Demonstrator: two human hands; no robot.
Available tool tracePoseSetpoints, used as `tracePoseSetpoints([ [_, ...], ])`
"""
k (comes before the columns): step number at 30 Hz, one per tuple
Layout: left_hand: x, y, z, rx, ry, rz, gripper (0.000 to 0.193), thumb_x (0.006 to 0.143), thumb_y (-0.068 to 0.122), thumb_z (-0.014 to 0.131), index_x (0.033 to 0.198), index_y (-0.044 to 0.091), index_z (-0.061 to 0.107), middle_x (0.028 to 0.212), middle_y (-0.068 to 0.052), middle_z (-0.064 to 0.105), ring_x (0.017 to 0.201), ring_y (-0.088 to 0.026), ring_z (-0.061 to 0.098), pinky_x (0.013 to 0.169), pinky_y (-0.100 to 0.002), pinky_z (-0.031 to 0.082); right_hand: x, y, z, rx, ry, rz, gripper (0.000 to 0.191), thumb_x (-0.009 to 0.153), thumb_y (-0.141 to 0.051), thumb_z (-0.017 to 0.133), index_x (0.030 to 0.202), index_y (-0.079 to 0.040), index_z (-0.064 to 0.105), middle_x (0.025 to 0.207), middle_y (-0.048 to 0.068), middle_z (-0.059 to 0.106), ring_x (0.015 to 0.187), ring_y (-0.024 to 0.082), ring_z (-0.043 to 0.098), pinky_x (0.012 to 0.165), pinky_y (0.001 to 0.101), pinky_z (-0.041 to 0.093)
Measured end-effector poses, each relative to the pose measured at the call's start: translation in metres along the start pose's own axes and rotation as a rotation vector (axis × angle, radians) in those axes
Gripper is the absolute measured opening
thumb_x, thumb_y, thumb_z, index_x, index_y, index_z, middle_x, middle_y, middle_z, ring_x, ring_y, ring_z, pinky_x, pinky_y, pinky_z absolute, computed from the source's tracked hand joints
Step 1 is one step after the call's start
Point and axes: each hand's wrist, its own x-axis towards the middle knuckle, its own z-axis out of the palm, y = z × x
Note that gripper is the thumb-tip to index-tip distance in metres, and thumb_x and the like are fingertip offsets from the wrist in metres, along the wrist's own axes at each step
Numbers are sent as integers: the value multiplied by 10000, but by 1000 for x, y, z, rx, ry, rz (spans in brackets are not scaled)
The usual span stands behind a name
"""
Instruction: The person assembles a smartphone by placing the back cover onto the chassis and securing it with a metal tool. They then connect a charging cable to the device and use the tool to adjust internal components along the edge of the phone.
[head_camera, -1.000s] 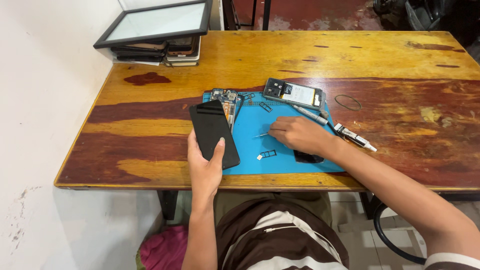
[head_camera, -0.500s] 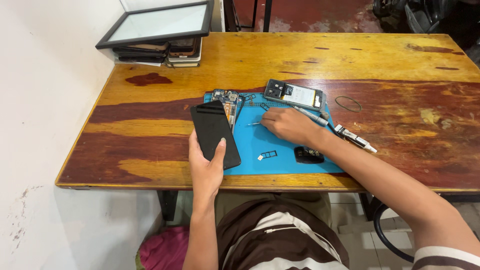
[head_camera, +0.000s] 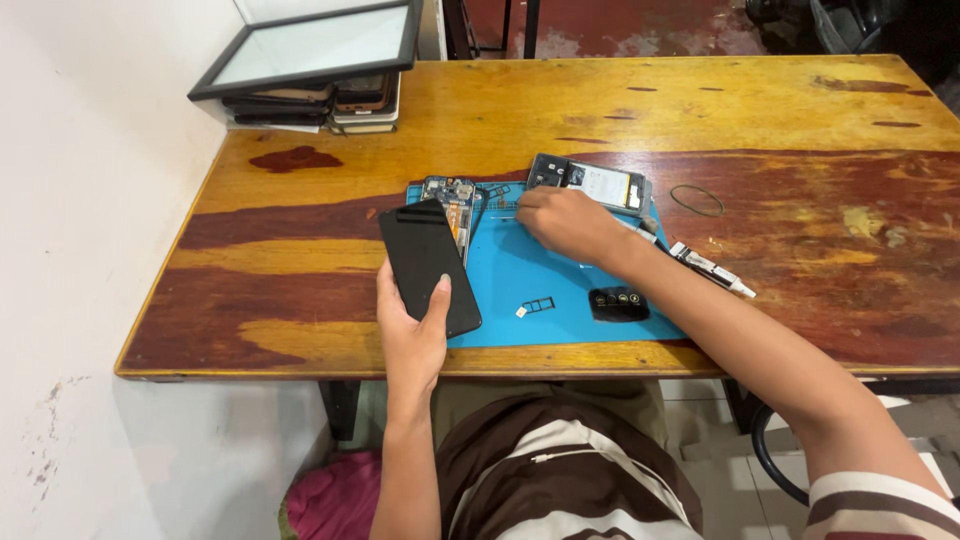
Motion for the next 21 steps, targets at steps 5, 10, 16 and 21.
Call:
tracePoseSetpoints([
  [5,0,-2,-1,17,7,-28,561,946,36,673,1455,-22,445,1311,-115,632,1177,-164,616,1037,-297,488,-23,17,-7,136,58,76,102,889,-67,666,924,19,708,918,161,668,843,364,666,746,454,548],
  [10,1,-5,0,15,17,-3,544,952,29,673,1446,-30,453,1315,-116,629,1182,-163,610,1044,-298,481,-58,30,-4,220,-18,122,111,889,-107,687,933,-8,714,923,138,681,853,355,670,760,455,554],
  [16,1,-1,10,11,-7,-19,508,943,37,681,1412,-30,494,1290,-119,652,1163,-156,625,1031,-297,490,-79,25,14,51,-98,169,120,888,-164,716,897,-48,741,890,107,695,864,329,680,717,452,547],
  [21,0,-9,38,-464,-116,-234,489,945,41,695,1395,-64,532,1258,-135,656,1106,-177,632,967,-316,509,-79,20,22,468,96,168,123,901,-136,710,950,-32,754,862,105,735,767,238,712,674,359,562],
])
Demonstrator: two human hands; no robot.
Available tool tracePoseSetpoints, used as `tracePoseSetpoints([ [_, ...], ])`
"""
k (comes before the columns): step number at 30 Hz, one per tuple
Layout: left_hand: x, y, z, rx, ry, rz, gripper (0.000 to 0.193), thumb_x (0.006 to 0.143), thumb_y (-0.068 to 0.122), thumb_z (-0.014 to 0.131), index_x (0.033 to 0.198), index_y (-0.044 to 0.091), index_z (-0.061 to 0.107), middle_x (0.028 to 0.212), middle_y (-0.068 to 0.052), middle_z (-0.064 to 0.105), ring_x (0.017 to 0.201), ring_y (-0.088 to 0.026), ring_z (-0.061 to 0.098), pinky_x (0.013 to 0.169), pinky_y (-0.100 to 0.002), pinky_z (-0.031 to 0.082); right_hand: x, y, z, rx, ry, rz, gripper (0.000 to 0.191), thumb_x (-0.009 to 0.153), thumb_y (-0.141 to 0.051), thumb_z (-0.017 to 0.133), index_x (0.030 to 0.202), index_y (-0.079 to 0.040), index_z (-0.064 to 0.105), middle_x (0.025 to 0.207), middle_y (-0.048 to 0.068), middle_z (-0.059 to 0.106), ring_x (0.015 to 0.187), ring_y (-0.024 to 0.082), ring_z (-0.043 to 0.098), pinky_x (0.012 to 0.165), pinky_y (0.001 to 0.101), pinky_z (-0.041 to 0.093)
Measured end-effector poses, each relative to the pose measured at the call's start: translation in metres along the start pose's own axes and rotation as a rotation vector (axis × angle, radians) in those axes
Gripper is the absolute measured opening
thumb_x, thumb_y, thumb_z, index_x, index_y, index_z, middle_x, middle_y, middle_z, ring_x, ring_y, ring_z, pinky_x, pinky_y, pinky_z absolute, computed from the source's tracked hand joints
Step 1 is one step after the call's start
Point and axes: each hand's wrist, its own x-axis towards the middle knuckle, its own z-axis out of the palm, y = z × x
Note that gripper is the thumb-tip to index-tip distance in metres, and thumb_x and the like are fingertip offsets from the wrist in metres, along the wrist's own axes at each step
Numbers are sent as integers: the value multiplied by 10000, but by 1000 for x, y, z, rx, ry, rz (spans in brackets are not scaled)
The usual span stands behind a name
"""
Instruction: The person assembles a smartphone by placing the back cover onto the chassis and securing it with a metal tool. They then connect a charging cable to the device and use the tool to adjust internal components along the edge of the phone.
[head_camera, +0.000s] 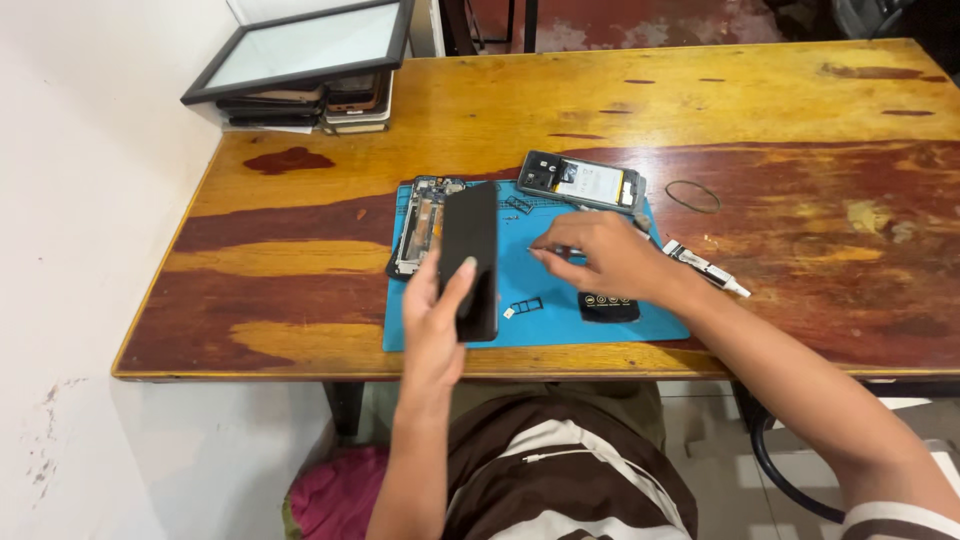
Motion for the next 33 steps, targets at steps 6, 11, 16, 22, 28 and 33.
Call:
tracePoseSetpoints([
  [6,4,-17,23,20,13,105,452,964,24,700,1378,-35,528,1189,-74,663,1053,-122,638,915,-269,531,-8,5,12,596,-74,153,123,945,-122,684,935,-17,748,786,57,745,712,93,688,654,273,560],
  [11,14,-4,13,2,103,54,372,959,41,662,1315,-14,569,1149,-46,696,997,-94,678,850,-246,569,-8,16,6,292,-37,186,128,877,-132,718,947,-44,780,806,50,768,668,139,689,589,296,536],
  [16,12,2,-2,-26,48,-31,312,1005,93,645,1285,-29,587,1085,-54,698,897,-89,692,747,-242,583,-14,10,12,167,-113,-83,269,846,-216,799,1076,-78,786,944,101,704,897,276,664,771,382,526],
  [22,3,-6,-9,-30,90,-245,345,979,186,623,1281,21,606,796,-12,685,483,-77,579,340,-238,379,-16,-2,35,-27,-169,-210,197,870,-217,765,1039,-119,796,979,76,628,935,285,584,801,425,475],
  [28,2,-10,-24,-151,-112,-260,207,1053,176,643,1184,22,597,744,-2,558,496,-48,493,364,-211,352,-18,5,42,-62,-136,-235,120,863,-160,754,963,-100,778,979,35,677,968,253,613,845,432,490],
  [33,2,-10,-27,-197,-73,-341,198,1019,202,614,1135,42,595,827,-19,570,511,-57,504,325,-187,319,-16,10,38,-65,-77,-202,145,852,-104,748,982,-42,765,944,78,713,930,283,628,820,423,502],
])
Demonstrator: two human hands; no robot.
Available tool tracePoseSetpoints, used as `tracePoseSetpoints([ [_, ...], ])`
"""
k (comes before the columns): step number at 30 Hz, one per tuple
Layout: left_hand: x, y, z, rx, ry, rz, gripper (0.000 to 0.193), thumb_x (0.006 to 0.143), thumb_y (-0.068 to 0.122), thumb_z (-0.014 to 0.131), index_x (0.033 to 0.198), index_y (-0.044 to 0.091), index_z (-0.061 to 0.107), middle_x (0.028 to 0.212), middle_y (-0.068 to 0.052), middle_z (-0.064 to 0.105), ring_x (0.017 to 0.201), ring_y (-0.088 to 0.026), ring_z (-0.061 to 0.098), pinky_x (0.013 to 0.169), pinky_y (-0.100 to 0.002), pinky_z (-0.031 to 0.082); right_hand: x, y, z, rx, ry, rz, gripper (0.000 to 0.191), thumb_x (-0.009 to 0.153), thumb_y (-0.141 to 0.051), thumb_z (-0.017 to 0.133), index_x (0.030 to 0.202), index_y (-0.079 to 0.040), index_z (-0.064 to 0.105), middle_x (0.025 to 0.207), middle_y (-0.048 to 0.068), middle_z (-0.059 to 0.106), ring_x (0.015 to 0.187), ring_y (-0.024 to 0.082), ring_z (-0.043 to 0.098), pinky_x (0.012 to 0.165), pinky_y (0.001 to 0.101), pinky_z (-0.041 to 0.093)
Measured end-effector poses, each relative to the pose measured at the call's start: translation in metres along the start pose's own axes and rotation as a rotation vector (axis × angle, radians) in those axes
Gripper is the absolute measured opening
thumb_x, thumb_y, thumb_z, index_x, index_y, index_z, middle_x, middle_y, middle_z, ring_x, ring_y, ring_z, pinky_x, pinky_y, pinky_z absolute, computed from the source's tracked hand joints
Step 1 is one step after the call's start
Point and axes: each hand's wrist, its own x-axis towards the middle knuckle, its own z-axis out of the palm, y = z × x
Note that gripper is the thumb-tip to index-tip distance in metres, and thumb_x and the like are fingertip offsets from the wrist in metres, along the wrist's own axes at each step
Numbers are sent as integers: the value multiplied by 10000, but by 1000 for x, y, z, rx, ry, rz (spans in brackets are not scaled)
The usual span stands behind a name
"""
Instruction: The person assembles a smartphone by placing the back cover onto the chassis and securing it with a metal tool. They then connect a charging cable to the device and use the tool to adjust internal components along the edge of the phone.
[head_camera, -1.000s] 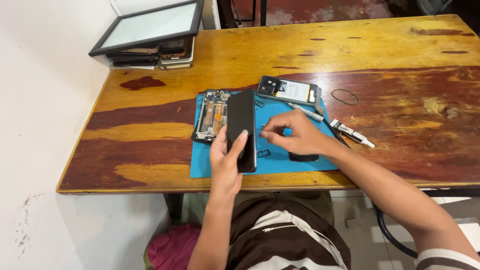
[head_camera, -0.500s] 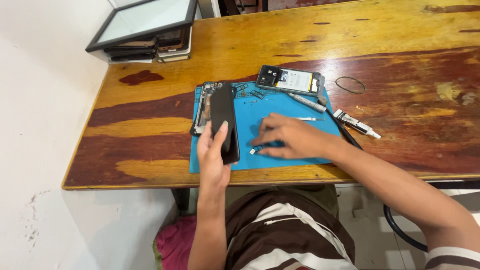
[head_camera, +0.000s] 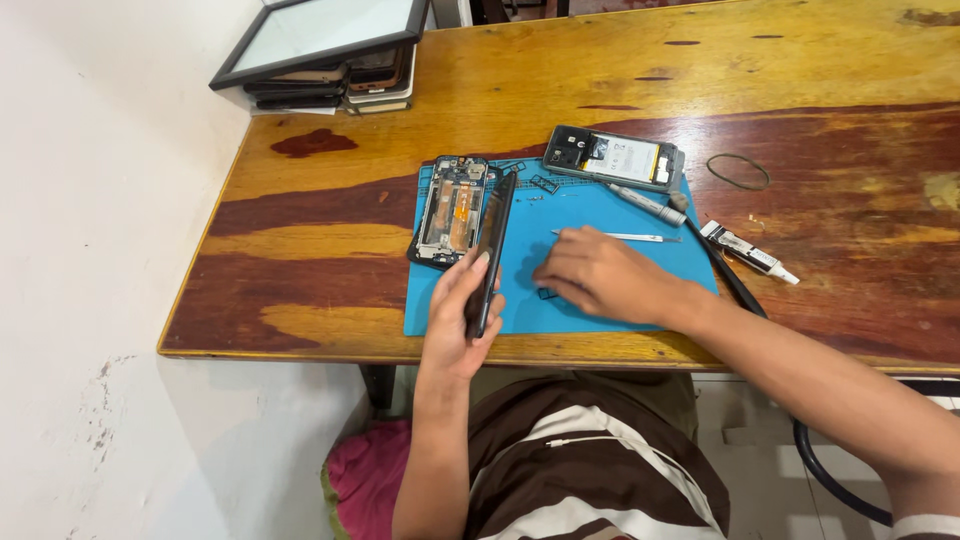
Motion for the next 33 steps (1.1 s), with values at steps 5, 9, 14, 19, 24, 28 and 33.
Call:
tracePoseSetpoints([
  [5,0,0,-2,-27,-53,-4,209,1032,200,620,1158,37,587,836,-21,567,522,-62,508,335,-186,319,3,8,-9,42,71,132,151,846,-70,747,986,-13,756,936,117,714,911,303,641,831,413,526],
  [9,0,-2,1,58,-68,89,318,1062,161,628,1332,1,572,869,-33,598,569,-52,549,410,-194,410,3,10,-12,28,17,163,157,828,-54,748,979,-9,757,934,121,716,916,311,641,834,414,526],
  [14,-1,-2,12,76,16,121,451,1009,92,619,1434,-14,511,1056,-65,684,822,-89,685,657,-236,567,4,11,-11,22,-11,153,166,821,-54,746,980,-7,756,949,119,716,933,313,639,848,411,524],
  [19,-3,1,18,50,-33,154,449,1050,85,623,1456,-50,489,1152,-109,677,943,-146,675,758,-296,577,2,12,-14,32,-16,106,158,812,-59,750,967,-39,776,982,134,718,999,320,639,870,411,521],
  [24,-3,3,22,45,-6,211,544,999,34,594,1519,9,440,1280,-92,655,1096,-154,658,923,-310,558,-7,36,-50,73,62,264,259,856,-34,706,1106,-44,773,1029,143,732,941,258,697,813,358,580],
  [28,-5,3,21,29,26,235,581,967,7,604,1514,77,421,1278,-80,639,1106,-159,656,940,-328,557,-21,53,-69,32,78,622,220,899,-121,761,1103,-37,763,1049,148,747,803,249,727,712,370,570],
  [33,-2,1,15,29,71,268,450,989,3,603,1418,23,467,1309,-174,646,1159,-220,663,980,-383,574,-23,59,-62,62,-129,466,273,786,-201,810,1013,-49,797,942,119,754,779,235,716,723,363,579],
])
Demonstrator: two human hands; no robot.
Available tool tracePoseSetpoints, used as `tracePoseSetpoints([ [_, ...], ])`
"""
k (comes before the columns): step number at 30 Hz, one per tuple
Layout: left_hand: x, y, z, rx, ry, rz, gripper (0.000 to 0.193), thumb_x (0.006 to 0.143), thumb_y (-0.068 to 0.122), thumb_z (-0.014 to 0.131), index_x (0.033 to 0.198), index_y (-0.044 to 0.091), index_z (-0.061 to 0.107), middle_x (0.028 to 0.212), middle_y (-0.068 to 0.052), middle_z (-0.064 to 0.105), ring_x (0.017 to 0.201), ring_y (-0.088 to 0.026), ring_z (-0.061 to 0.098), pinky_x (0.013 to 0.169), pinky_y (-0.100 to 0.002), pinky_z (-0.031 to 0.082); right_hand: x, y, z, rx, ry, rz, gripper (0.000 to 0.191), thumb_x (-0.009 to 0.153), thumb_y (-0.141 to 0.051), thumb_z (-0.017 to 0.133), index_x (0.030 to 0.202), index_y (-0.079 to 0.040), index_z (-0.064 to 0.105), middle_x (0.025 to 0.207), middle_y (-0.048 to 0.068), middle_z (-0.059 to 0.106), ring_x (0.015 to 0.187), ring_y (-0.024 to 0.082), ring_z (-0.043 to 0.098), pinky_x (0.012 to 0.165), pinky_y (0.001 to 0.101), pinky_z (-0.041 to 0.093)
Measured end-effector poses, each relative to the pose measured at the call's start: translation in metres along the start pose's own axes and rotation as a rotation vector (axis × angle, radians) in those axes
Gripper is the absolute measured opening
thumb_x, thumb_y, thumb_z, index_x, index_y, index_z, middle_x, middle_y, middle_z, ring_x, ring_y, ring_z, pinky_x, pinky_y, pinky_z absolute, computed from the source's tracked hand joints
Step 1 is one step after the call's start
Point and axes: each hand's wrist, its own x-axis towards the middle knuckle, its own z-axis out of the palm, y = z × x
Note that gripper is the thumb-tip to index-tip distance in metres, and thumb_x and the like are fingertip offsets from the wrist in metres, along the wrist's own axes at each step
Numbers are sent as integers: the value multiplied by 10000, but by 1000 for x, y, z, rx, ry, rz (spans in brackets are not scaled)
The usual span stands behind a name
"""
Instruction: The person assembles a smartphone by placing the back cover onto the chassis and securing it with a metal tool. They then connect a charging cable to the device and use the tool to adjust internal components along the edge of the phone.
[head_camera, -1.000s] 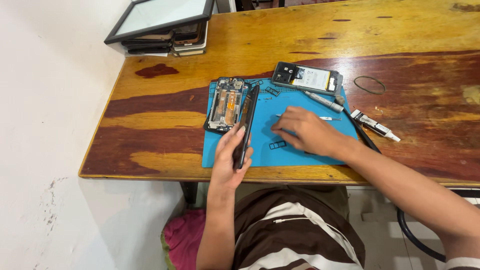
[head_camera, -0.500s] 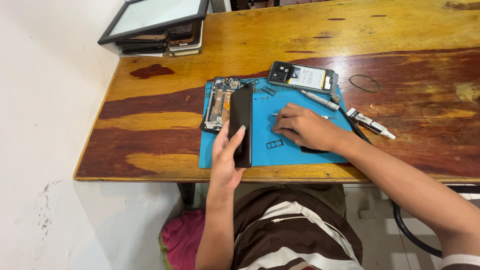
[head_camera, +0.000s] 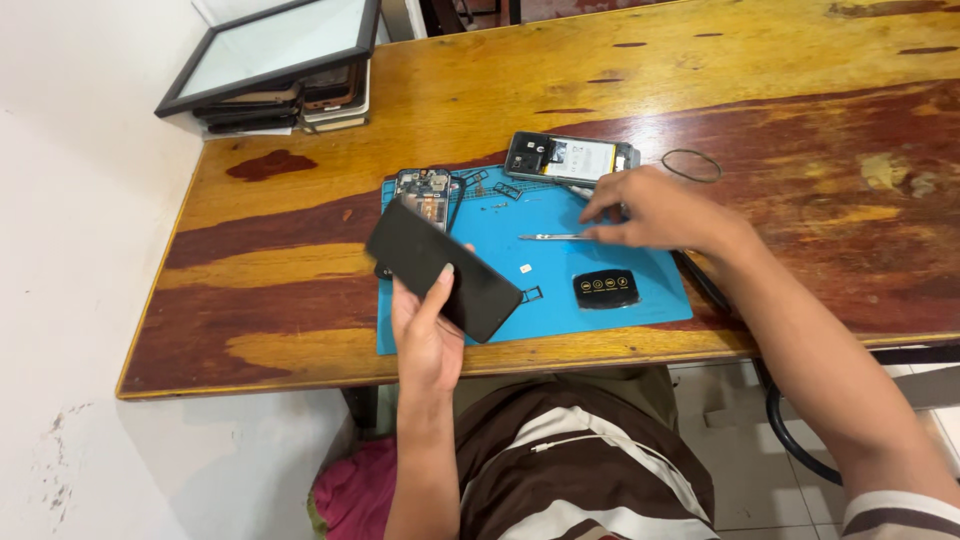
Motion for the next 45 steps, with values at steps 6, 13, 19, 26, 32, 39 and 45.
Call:
tracePoseSetpoints([
  [6,1,4,-2,-103,39,58,460,1030,19,554,1476,-1,443,1394,-235,605,1231,-256,635,1032,-408,560,1,-13,6,-21,-80,-52,296,813,-327,806,945,-62,814,912,96,755,780,211,708,713,361,571],
  [13,-6,-12,23,-221,-225,104,684,1045,72,533,1622,241,207,1618,-161,386,1484,-235,451,1259,-448,392,6,-50,47,889,-188,26,381,990,-339,596,1256,-71,548,970,39,764,809,121,704,710,284,586],
  [19,-14,-7,47,-251,-161,-248,548,1082,346,485,1559,202,257,1608,-101,334,1378,-251,470,1133,-478,425,14,-38,33,1651,48,-35,263,1214,-269,608,1186,-14,668,935,9,666,704,53,564,589,204,453],
  [26,-21,-26,54,-263,-510,-342,620,1139,554,321,1538,83,373,1405,-143,543,1140,-243,577,862,-367,520,3,-54,19,366,286,137,305,1050,-275,586,1229,-44,674,951,90,682,835,233,623,705,370,533],
  [32,-11,-51,40,-49,-153,-74,562,1080,449,405,1557,184,271,1122,-6,469,926,-121,506,794,-301,486,-68,-58,43,-323,259,5,496,868,-306,707,1227,29,640,1134,218,639,1057,422,603,871,487,509],
  [39,-8,-54,38,-24,-345,148,685,1025,306,710,1537,161,279,1127,-3,441,985,-124,490,889,-315,481,-68,-37,35,-150,38,183,363,894,-329,724,1096,-37,649,1042,211,666,987,419,647,854,472,518],
  [45,-13,-62,29,170,-371,282,853,947,494,763,1518,83,282,1129,-17,483,957,-114,536,822,-294,498,-50,-86,4,779,142,290,170,1011,-215,566,1019,-49,532,749,58,713,525,161,585,450,299,420],
])
